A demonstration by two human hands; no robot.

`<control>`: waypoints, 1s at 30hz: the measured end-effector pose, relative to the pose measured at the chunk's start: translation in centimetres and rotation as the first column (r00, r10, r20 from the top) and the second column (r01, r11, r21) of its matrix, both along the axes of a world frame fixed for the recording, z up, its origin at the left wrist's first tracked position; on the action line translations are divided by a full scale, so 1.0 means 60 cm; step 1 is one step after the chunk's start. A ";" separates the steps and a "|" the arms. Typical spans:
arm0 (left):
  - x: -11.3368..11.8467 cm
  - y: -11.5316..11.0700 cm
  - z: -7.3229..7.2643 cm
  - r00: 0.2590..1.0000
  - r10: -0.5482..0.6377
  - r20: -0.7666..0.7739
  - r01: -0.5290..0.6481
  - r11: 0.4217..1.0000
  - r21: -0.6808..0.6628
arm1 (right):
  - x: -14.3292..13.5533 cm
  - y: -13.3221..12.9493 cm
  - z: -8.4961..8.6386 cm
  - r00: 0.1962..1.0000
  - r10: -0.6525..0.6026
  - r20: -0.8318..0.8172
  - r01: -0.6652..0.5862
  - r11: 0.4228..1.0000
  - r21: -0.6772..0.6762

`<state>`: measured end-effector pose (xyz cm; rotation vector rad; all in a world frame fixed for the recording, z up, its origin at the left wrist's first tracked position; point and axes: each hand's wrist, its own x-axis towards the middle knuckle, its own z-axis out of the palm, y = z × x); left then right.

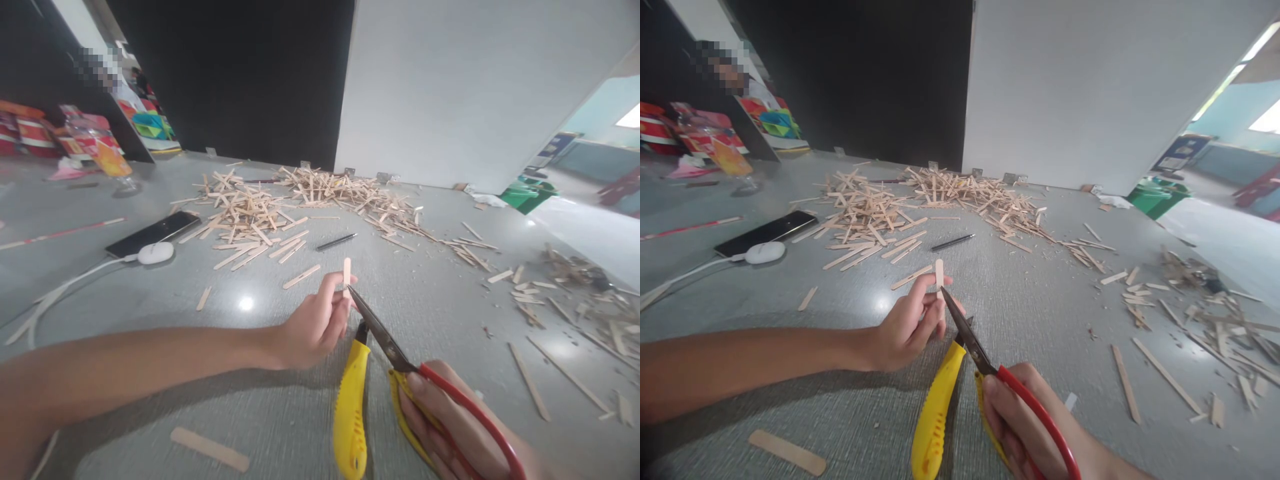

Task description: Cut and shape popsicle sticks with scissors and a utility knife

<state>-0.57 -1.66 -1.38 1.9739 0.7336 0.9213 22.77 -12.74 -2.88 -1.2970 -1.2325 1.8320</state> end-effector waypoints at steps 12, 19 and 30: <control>0.002 0.000 0.004 0.999 0.031 0.035 -0.032 0.999 0.039 | -0.013 0.008 0.001 0.993 0.042 -0.110 -0.029 0.993 0.115; -0.002 0.003 0.008 0.999 0.027 0.027 -0.027 1.000 0.004 | -0.007 0.008 -0.006 0.993 0.054 -0.107 -0.042 0.993 0.110; -0.001 0.007 0.009 0.992 0.014 0.128 -0.019 0.999 0.039 | -0.006 0.003 0.006 0.993 0.047 -0.107 -0.042 0.998 0.053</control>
